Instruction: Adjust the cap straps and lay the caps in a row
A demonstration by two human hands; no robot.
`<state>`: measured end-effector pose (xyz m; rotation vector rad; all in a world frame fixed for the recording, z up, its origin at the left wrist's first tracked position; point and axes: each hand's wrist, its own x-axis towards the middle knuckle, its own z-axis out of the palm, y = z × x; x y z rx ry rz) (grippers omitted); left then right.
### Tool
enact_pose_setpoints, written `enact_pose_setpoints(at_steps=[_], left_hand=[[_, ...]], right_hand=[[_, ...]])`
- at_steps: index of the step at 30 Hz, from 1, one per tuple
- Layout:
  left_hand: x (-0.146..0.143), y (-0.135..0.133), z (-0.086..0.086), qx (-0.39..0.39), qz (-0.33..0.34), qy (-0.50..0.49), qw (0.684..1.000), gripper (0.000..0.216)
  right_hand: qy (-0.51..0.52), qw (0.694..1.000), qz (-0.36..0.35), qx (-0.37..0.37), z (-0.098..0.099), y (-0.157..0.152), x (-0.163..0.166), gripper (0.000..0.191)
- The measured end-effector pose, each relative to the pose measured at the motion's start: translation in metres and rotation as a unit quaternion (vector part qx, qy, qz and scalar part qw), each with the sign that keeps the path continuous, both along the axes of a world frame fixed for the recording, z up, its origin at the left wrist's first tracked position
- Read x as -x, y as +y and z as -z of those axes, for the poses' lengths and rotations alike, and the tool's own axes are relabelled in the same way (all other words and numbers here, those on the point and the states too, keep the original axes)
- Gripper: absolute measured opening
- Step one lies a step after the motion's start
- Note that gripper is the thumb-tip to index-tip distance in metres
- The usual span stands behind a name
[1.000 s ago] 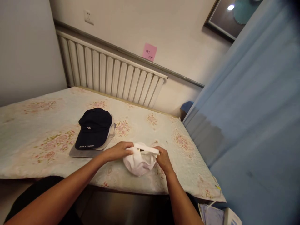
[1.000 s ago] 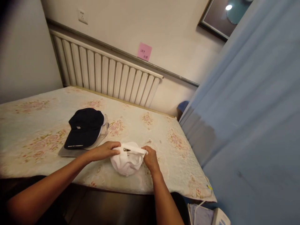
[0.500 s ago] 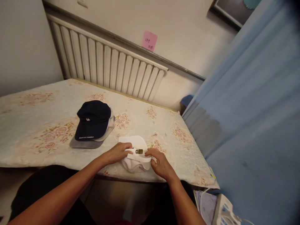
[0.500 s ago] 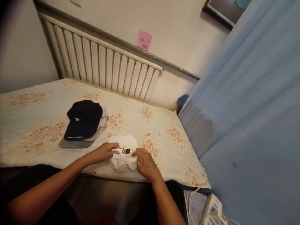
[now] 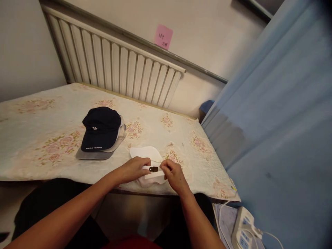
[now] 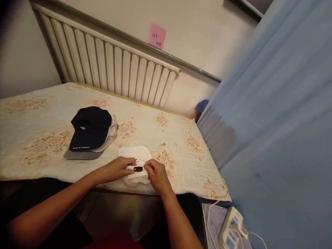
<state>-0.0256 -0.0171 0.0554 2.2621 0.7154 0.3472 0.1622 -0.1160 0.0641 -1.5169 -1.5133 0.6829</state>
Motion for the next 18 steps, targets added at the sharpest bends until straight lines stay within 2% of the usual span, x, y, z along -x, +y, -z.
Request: enact_pose_setpoints(at_steps=[5,7,12,18], left_hand=[[-0.008,-0.009,0.004,-0.033,-0.012,-0.019,0.999,0.009],[-0.010,-0.011,0.006,-0.027,-0.018,-0.034,0.999,0.010],[-0.010,-0.013,0.006,0.014,-0.039,-0.063,0.997,0.012],[-0.008,-0.014,0.006,0.032,-0.042,-0.077,0.996,0.011]], right_hand=[[0.154,0.987,0.034,0.020,0.003,0.005,-0.004,0.008],[0.197,0.980,0.024,0.020,0.005,0.007,-0.007,0.010],[0.216,0.975,-0.038,0.035,0.014,0.009,-0.013,0.017],[0.221,0.975,0.030,-0.002,0.018,0.011,-0.010,0.012]])
